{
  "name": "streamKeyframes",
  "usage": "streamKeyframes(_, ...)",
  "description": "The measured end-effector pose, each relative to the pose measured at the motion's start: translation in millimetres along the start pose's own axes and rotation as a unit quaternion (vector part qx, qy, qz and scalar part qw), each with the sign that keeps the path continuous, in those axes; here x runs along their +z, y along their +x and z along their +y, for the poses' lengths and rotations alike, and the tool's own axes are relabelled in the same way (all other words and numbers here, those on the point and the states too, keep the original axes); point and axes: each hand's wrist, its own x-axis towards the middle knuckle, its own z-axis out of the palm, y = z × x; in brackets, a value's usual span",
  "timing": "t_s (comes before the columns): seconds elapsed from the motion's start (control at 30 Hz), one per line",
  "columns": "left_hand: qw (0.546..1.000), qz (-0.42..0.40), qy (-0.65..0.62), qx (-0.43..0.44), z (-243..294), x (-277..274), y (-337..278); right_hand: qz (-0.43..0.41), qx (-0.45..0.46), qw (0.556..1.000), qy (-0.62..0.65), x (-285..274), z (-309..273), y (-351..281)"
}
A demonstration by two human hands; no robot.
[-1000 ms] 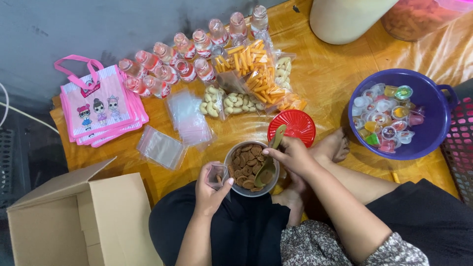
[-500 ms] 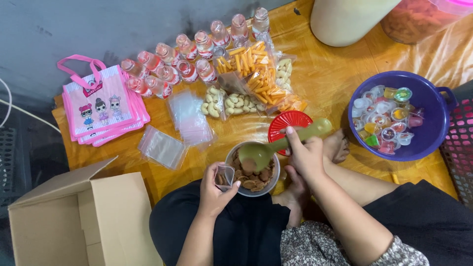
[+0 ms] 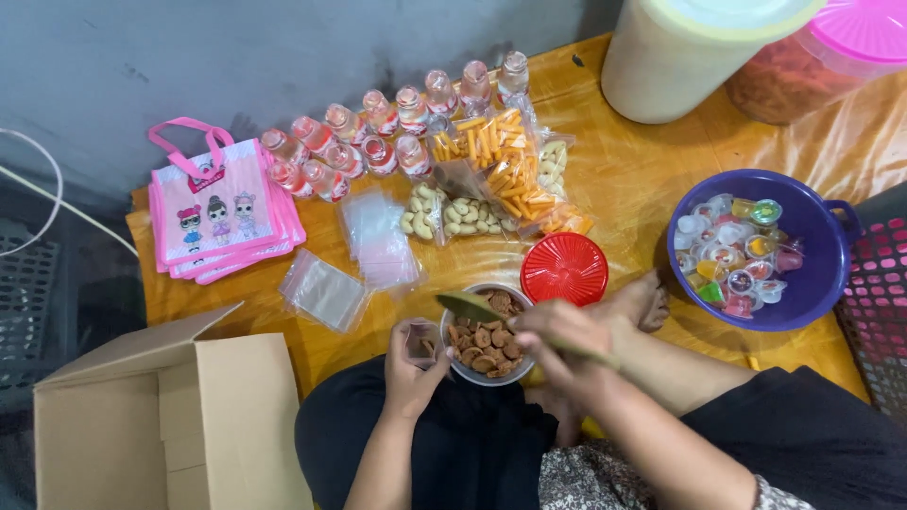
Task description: The person is packing small brown cookies into individual plastic bags using a spoon and their hands.
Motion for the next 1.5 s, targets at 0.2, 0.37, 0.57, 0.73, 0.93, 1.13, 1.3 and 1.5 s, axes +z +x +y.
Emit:
streamKeyframes(0.2,0.995,0.019,-0.091,0.028,-13.8,-11.6,2.0,-0.153,0.222,0.962,-0.033,-10.0,-0.7,-15.4)
streamKeyframes(0.37,0.993,-0.018,-0.106,0.046,-4.0,-7.1,0.0,-0.164,0.181,0.97,-0.013,-4.9,-1.0,-24.0)
streamKeyframes(0.57,0.994,-0.036,-0.086,0.052,-5.2,-11.8,-7.6,-0.196,0.182,0.964,0.017,-6.5,0.5,-21.7)
streamKeyframes(0.73,0.99,-0.027,-0.128,0.049,-4.0,-13.8,-5.2,-0.216,0.182,0.959,0.036,-5.7,-1.9,-17.2)
streamKeyframes(0.93,0.992,-0.059,-0.097,0.058,-2.1,-11.7,-5.4,-0.263,0.216,0.94,0.017,5.3,-7.1,-13.0)
streamKeyframes(1.13,0.993,-0.06,-0.08,0.065,3.1,-10.6,-9.6,-0.185,0.27,0.945,0.016,20.1,30.2,-40.3)
streamKeyframes(1.3,0.994,-0.049,-0.052,0.079,3.4,-10.4,-11.6,0.038,0.542,0.832,0.115,26.2,38.8,-50.5)
streamKeyframes(1.5,0.994,-0.061,-0.046,0.079,5.2,-9.5,-13.1,0.097,0.614,0.759,0.195,33.3,40.9,-54.7)
